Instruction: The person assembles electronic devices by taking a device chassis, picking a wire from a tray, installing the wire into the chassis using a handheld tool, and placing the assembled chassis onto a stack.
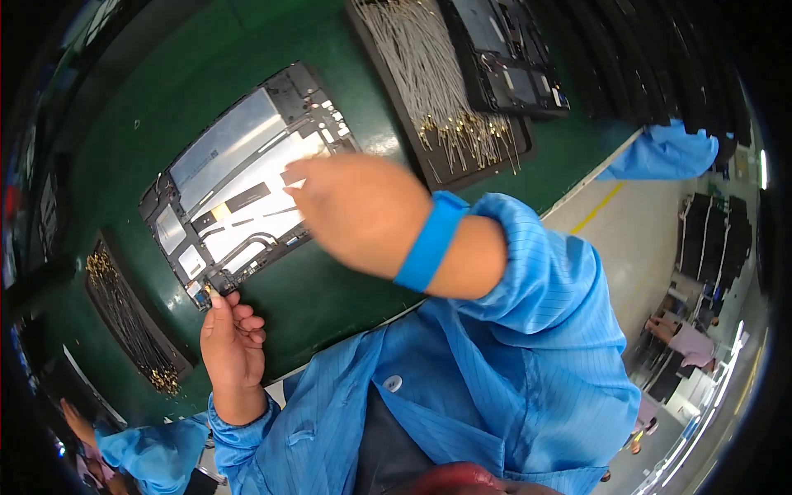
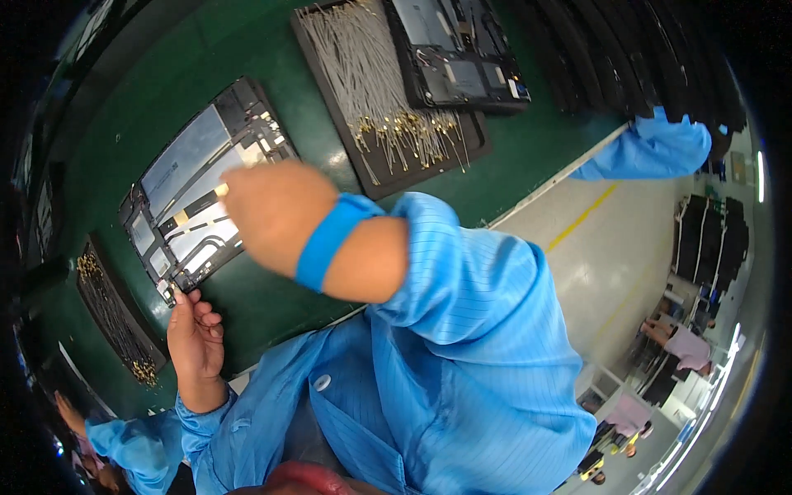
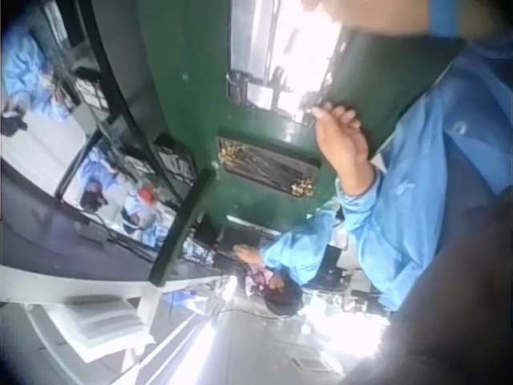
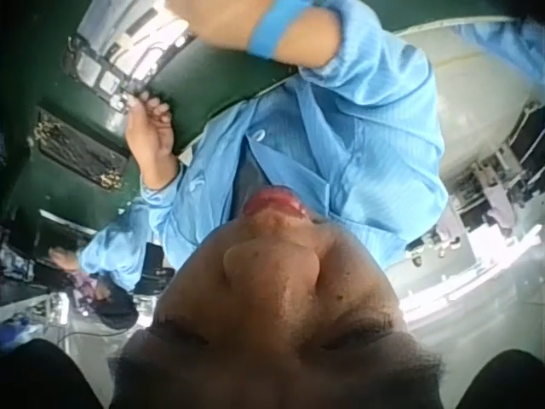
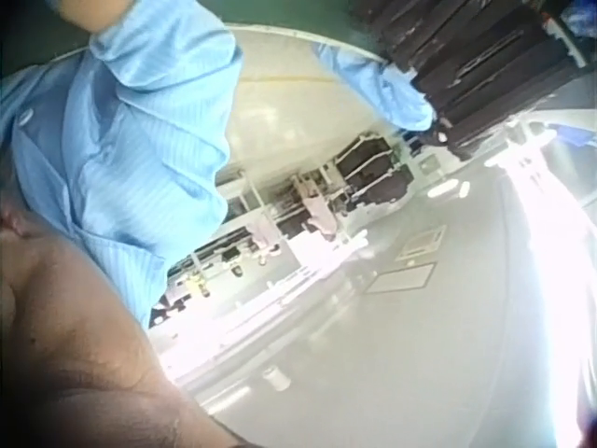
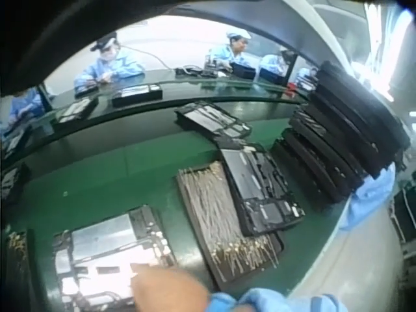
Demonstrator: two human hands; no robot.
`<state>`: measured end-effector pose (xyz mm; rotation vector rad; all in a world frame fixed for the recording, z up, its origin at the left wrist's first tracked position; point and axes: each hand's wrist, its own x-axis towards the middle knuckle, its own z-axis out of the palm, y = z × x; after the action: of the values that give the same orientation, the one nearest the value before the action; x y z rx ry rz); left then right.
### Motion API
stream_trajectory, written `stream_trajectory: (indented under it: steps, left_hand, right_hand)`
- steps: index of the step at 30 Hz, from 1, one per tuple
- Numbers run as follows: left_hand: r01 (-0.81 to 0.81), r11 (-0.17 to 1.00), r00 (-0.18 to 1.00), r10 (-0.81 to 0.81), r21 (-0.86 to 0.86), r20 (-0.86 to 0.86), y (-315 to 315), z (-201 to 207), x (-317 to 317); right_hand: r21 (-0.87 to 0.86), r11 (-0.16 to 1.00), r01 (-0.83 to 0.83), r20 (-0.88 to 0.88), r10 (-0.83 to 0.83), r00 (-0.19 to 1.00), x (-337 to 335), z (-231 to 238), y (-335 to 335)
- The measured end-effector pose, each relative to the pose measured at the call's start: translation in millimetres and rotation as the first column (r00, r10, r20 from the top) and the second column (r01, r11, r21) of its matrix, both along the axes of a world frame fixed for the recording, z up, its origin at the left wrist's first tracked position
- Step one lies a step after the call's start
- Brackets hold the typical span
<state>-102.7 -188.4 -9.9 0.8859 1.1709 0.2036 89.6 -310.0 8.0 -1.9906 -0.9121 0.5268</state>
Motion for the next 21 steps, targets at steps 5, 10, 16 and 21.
stream_trajectory:
  steps: [5, 10, 16, 21]
  left_hand:
    - [0.084, 0.981, 0.987, -0.106, -0.176, -0.119, 2.0, 6.8, 21.1]
    - [0.024, 0.966, 1.000, -0.026, -0.257, -0.002, -5.2, 0.2, 12.0]
    - [0.043, 0.970, 0.996, -0.062, -0.238, -0.069, -3.2, 3.7, 12.9]
    - [0.078, 0.985, 0.991, -0.093, -0.151, -0.096, 1.4, 0.7, 16.3]
  right_hand:
    - [-0.193, 0.926, -0.324, 0.104, 0.348, 0.932, -23.3, -4.0, 39.2]
    - [-0.387, 0.792, -0.473, -0.027, 0.502, 0.864, -28.7, 6.5, 77.0]
    - [-0.296, 0.815, -0.497, 0.102, 0.545, 0.832, -30.1, -9.4, 90.6]
    - [-0.148, 0.964, -0.222, -0.071, 0.214, 0.974, -26.0, -9.5, 72.8]
